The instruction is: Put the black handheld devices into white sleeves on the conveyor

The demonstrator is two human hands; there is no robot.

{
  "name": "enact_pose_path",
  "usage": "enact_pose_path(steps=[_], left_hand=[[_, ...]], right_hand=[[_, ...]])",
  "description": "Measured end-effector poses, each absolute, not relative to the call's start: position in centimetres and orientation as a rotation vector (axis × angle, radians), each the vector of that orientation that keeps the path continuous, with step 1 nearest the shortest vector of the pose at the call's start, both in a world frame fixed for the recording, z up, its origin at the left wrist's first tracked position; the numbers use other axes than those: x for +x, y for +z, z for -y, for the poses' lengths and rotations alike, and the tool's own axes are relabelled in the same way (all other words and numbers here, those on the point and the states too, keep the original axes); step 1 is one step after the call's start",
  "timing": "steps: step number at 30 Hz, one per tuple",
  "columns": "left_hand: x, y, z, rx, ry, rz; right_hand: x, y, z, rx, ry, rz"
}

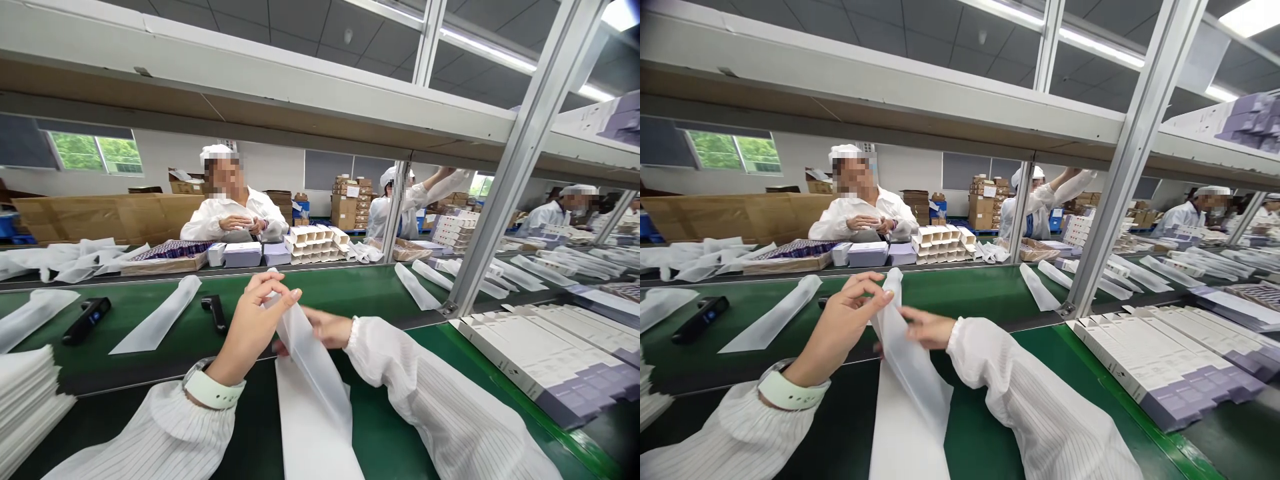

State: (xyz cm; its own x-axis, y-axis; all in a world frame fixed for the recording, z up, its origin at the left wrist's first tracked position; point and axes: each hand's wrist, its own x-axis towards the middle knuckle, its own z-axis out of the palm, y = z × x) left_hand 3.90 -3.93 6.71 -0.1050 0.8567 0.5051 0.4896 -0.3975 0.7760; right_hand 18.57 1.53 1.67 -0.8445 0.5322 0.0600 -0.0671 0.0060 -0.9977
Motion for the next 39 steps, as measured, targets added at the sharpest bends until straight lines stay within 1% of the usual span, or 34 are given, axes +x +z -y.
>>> enact_pose_path(steps=[2,3,5,6,7,9,10,12,16,19,21,22,26,27,29,32,35,39], left_hand=[[3.9,6.2,3.6,1.834,1.641,-1.548],[3.8,5.5,3.4,1.830,1.720,-1.598],[3.3,3.7,3.1,1.834,1.777,-1.677],[3.0,2.7,3.0,1.862,1.705,-1.683],[2.7,1.6,2.9,1.918,1.550,-1.655],[2.1,-0.3,2.9,2.034,1.136,-1.549],[1.9,-1.0,2.9,2.049,0.978,-1.518],[1.4,-1.9,2.9,2.040,0.769,-1.497],[1.1,-2.0,2.4,2.028,0.572,-1.464],[1.2,-1.9,2.0,1.998,0.559,-1.446],[1.3,-2.2,1.8,1.963,0.614,-1.455],[1.4,-2.4,1.7,1.942,0.652,-1.466],[1.6,-3.1,1.6,1.826,0.750,-1.501],[1.6,-3.2,1.7,1.798,0.759,-1.507],[1.7,-3.2,1.9,1.780,0.786,-1.527],[1.8,-2.9,2.4,1.854,0.821,-1.536],[1.9,-2.6,2.7,1.976,0.809,-1.543],[1.8,-2.6,2.9,2.131,0.868,-1.650]], right_hand=[[18.6,1.1,-1.4,-0.469,1.963,1.953],[18.6,0.9,-1.9,-0.486,1.962,1.912],[18.7,0.5,-3.6,-0.624,1.782,1.688],[18.7,0.3,-4.9,-0.722,1.634,1.561],[18.9,0.1,-6.3,-0.829,1.473,1.453],[19.4,-0.4,-9.2,-1.026,1.193,1.324],[19.7,-0.8,-10.4,-1.104,1.106,1.304],[20.3,-1.9,-12.4,-1.209,1.036,1.318],[20.8,-3.9,-14.3,-1.358,0.904,1.374],[19.7,-3.8,-14.2,-1.442,0.536,1.550],[17.9,-3.2,-13.6,-1.364,0.314,1.819],[16.7,-2.9,-13.1,-1.265,0.276,1.978],[10.9,-2.7,-11.0,-0.790,0.437,2.439],[9.5,-3.0,-10.7,-0.748,0.486,2.500],[7.4,-3.8,-10.6,-0.800,0.606,2.525],[5.9,-5.1,-11.5,-0.972,0.830,2.299],[6.6,-5.9,-13.0,-1.067,0.942,2.042],[9.8,-4.8,-14.0,-1.099,1.091,1.790]])
